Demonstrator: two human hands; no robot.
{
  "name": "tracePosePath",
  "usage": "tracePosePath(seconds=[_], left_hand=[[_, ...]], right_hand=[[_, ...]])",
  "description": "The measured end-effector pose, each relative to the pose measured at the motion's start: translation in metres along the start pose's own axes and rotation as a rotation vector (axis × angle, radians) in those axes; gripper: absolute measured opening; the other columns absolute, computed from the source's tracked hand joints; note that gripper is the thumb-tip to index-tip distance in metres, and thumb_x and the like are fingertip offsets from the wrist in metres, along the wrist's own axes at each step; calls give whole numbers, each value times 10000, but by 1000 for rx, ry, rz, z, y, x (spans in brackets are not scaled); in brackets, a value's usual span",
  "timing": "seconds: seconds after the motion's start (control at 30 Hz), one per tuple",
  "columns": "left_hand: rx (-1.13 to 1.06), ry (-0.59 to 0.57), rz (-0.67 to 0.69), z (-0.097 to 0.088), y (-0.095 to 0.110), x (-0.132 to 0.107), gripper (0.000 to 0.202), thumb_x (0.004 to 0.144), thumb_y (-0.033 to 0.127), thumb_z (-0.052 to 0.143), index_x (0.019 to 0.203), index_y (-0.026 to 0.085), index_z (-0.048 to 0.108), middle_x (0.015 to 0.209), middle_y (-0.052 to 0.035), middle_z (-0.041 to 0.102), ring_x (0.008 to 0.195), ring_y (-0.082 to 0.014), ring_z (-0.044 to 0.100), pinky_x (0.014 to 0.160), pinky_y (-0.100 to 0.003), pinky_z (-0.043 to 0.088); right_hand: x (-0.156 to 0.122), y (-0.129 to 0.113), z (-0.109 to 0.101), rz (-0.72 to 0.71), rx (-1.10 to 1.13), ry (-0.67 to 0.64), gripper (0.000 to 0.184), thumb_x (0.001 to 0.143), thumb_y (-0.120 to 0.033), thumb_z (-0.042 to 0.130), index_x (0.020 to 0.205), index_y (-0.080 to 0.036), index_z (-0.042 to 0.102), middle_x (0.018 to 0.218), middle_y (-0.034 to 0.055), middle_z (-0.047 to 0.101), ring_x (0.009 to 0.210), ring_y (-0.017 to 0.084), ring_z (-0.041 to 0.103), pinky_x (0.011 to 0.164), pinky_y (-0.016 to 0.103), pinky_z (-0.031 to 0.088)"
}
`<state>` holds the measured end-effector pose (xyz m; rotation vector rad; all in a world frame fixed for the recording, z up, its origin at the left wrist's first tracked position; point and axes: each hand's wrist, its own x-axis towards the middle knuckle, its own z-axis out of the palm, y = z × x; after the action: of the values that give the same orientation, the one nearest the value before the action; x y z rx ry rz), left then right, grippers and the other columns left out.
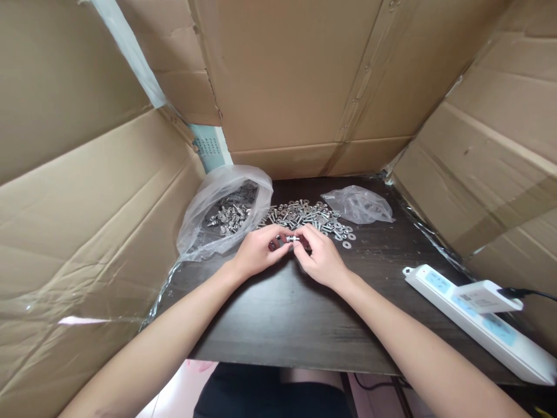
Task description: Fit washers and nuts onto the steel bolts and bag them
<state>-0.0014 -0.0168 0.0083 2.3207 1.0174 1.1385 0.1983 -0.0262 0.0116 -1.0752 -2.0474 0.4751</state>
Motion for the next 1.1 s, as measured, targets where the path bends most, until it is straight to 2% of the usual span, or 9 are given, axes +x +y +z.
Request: tracePosePath(seconds=[0.27, 0.47, 0.9, 1.1], left_hand=[[-8, -10, 2, 1, 0, -1, 158, 958, 252, 656, 1088, 173, 700, 904, -25, 718, 680, -102, 648, 637, -206, 543], [-12, -3, -3, 0, 0, -1, 154, 948, 240, 674, 1087, 179, 696, 885, -16, 713, 663, -99, 643, 626, -205, 539], [-4, -7, -9, 0, -2, 0, 166, 961, 284, 667, 1096, 191, 693, 892, -18, 713, 677, -107, 654, 639, -215, 555], [-4, -5, -6, 0, -1, 0, 163, 954, 257, 668, 1098, 185, 692, 900, -19, 712, 674, -103, 651, 640, -210, 552]], right_hand=[[2, 1, -3, -18, -35, -56, 271, 1047, -265, 409, 815, -221, 542, 854, 57, 636, 836, 222, 598, 750, 356, 436], [1, -1, -4, 11, 8, -1, 123, 1011, -242, 472, 990, -214, 591, 987, 71, 657, 902, 225, 628, 786, 359, 468], [0, -1, -2, -25, 5, -16, 124, 988, -216, 491, 981, -212, 614, 948, 71, 648, 874, 225, 621, 750, 356, 475], [0, -1, -2, -15, 10, -17, 134, 994, -226, 485, 977, -207, 616, 942, 69, 645, 879, 227, 622, 757, 358, 473]])
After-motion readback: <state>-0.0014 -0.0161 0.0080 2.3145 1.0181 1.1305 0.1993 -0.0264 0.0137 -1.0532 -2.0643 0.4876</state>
